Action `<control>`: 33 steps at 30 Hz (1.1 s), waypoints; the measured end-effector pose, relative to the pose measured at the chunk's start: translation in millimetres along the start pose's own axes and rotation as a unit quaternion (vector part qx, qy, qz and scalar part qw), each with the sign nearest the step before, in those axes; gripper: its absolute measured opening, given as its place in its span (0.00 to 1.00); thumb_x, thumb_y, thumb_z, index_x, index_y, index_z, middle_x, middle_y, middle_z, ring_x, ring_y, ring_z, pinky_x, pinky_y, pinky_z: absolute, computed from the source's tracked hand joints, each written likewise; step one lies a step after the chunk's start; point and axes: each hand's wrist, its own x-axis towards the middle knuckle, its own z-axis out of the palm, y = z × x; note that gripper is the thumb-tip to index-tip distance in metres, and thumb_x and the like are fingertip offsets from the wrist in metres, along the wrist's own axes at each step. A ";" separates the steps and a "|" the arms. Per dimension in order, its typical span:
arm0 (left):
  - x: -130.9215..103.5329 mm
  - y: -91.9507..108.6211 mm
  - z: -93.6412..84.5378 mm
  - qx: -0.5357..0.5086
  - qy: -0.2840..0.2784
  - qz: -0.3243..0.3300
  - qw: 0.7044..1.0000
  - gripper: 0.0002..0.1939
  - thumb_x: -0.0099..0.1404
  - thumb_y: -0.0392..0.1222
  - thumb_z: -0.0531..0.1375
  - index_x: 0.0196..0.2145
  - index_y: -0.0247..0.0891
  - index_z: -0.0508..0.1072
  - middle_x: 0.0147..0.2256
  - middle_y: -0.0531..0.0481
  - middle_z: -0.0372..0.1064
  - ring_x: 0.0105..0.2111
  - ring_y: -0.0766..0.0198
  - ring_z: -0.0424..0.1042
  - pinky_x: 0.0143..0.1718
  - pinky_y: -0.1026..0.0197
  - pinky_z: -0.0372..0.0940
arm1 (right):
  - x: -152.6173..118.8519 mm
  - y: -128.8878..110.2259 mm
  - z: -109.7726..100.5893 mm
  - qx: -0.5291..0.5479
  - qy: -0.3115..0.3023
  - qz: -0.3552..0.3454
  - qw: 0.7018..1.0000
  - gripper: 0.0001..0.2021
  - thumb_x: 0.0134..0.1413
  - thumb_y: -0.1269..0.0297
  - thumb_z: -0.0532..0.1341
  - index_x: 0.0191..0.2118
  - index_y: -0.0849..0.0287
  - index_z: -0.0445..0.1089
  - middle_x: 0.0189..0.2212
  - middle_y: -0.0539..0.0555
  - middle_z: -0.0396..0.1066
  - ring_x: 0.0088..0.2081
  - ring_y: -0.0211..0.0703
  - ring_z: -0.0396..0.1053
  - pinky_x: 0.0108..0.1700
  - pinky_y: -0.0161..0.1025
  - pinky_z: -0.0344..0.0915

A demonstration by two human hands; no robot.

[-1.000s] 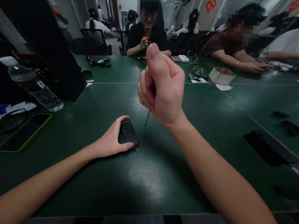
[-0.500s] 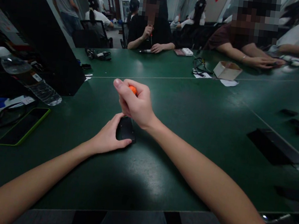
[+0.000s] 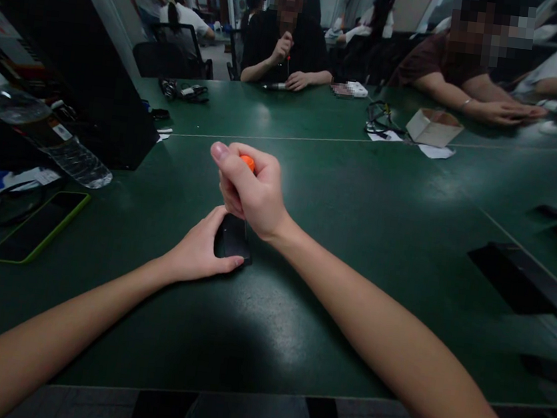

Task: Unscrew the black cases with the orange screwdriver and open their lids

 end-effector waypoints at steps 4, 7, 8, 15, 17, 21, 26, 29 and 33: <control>-0.9 -1.0 -0.1 0.007 0.001 -0.002 1.000 0.42 0.55 0.53 0.69 0.62 0.38 0.59 0.61 0.36 0.63 0.60 0.41 0.65 0.61 0.40 0.62 | 3.7 -4.3 -6.5 -0.111 -0.073 -0.044 0.990 0.23 0.66 0.45 0.54 0.25 0.55 0.53 0.15 0.43 0.53 0.16 0.30 0.50 0.21 0.34 0.49; -1.5 -1.8 -0.6 0.010 -0.002 -0.013 1.000 0.43 0.55 0.54 0.69 0.62 0.38 0.59 0.61 0.36 0.63 0.59 0.40 0.66 0.60 0.39 0.62 | 8.4 -27.6 -10.6 -0.358 -0.178 -0.105 0.911 0.21 0.67 0.50 0.53 0.26 0.58 0.60 0.20 0.47 0.60 0.22 0.33 0.56 0.28 0.36 0.51; -1.5 -1.9 -0.7 0.011 -0.004 -0.014 1.000 0.43 0.55 0.54 0.69 0.62 0.38 0.59 0.61 0.36 0.63 0.59 0.40 0.66 0.61 0.39 0.62 | 9.3 -37.5 -10.7 -0.450 -0.191 -0.113 0.865 0.20 0.67 0.51 0.53 0.27 0.59 0.63 0.20 0.48 0.61 0.24 0.34 0.57 0.30 0.37 0.51; -0.6 -1.2 -1.9 0.017 -0.014 -0.009 1.000 0.46 0.55 0.57 0.68 0.65 0.38 0.57 0.65 0.35 0.58 0.63 0.38 0.62 0.62 0.37 0.60 | 0.0 -89.7 -4.2 -0.694 -0.230 -0.040 0.681 0.14 0.67 0.60 0.51 0.40 0.60 0.72 0.22 0.51 0.64 0.24 0.38 0.56 0.31 0.40 0.47; -0.7 -0.8 -2.5 0.018 -0.016 -0.003 1.000 0.47 0.55 0.58 0.68 0.65 0.37 0.57 0.65 0.35 0.58 0.63 0.39 0.62 0.63 0.38 0.60 | -5.0 -97.0 -7.4 -0.701 -0.252 -0.042 0.666 0.13 0.66 0.62 0.51 0.40 0.59 0.72 0.22 0.51 0.64 0.22 0.38 0.55 0.30 0.40 0.46; -1.0 0.1 -3.5 0.026 -0.020 -0.006 0.999 0.46 0.55 0.58 0.68 0.65 0.38 0.56 0.65 0.35 0.58 0.62 0.40 0.63 0.62 0.38 0.61 | -12.2 -105.9 -16.8 -0.696 -0.289 -0.028 0.656 0.09 0.61 0.66 0.56 0.36 0.59 0.74 0.24 0.53 0.67 0.23 0.37 0.57 0.30 0.40 0.47; -0.6 0.6 -3.6 0.031 -0.020 -0.006 0.999 0.45 0.55 0.57 0.68 0.64 0.37 0.58 0.64 0.35 0.59 0.62 0.38 0.63 0.61 0.37 0.62 | -7.3 -101.0 -9.6 -0.713 -0.307 -0.027 0.630 0.08 0.59 0.68 0.58 0.35 0.60 0.75 0.26 0.54 0.70 0.27 0.39 0.63 0.31 0.39 0.49; -0.2 1.3 -4.0 0.039 -0.020 -0.014 0.999 0.44 0.55 0.57 0.68 0.63 0.37 0.59 0.62 0.34 0.62 0.61 0.36 0.64 0.60 0.35 0.62 | 0.6 -91.2 -0.8 -0.707 -0.283 -0.040 0.647 0.09 0.63 0.66 0.58 0.40 0.61 0.76 0.28 0.55 0.71 0.28 0.39 0.64 0.32 0.39 0.49; -0.3 2.8 -4.7 0.035 -0.014 -0.019 0.999 0.43 0.54 0.56 0.68 0.62 0.36 0.60 0.61 0.34 0.63 0.60 0.35 0.65 0.60 0.35 0.62 | 6.1 -86.3 1.1 -0.680 -0.303 -0.052 0.666 0.09 0.62 0.73 0.57 0.40 0.62 0.75 0.31 0.56 0.72 0.32 0.40 0.66 0.34 0.39 0.51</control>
